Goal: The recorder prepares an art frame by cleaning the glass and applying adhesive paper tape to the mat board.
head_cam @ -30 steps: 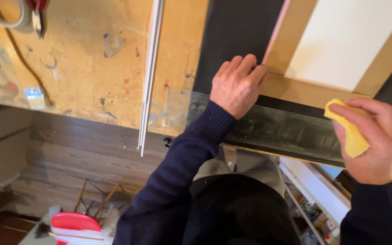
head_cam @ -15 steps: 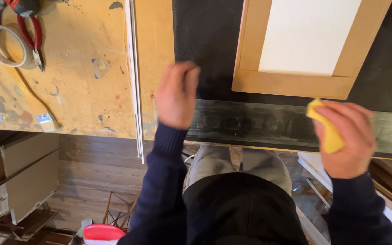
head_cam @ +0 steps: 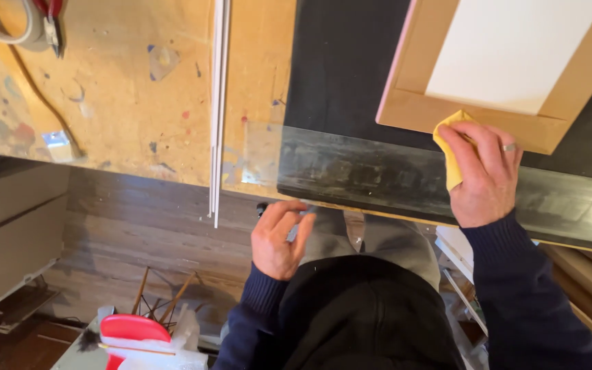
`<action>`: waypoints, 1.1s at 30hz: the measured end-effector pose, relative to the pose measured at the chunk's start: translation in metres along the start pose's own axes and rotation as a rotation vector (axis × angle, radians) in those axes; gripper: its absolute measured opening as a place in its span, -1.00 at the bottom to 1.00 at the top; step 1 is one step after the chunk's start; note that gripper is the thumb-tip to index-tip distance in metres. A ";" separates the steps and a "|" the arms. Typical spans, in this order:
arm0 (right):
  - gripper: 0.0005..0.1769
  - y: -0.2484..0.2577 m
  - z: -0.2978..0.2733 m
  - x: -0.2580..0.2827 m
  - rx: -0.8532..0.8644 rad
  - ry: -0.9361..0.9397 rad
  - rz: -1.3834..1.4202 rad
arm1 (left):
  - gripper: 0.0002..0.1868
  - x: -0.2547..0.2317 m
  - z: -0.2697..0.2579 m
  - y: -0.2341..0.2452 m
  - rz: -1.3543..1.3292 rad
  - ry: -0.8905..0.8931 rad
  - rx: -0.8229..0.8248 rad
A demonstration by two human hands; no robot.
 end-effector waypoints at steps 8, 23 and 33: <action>-0.60 -0.006 0.027 0.040 0.017 0.129 0.072 | -0.84 -0.013 0.013 -0.008 -0.004 0.019 0.026; -0.60 -0.003 0.040 0.046 0.075 0.206 0.066 | -0.69 -0.026 0.044 -0.029 0.064 0.042 0.011; -0.59 0.003 0.074 0.053 0.276 0.801 -0.042 | -0.59 -0.032 0.087 -0.073 0.124 -0.059 -0.092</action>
Point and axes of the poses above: each hand's wrist, its own z-axis towards the middle knuckle, its own y-axis out of the back of the hand, x = y × z, the point moved 6 cm from there along z, towards the middle knuckle, and after that the axes turned 5 degrees about -y, right-handed, at the moved point
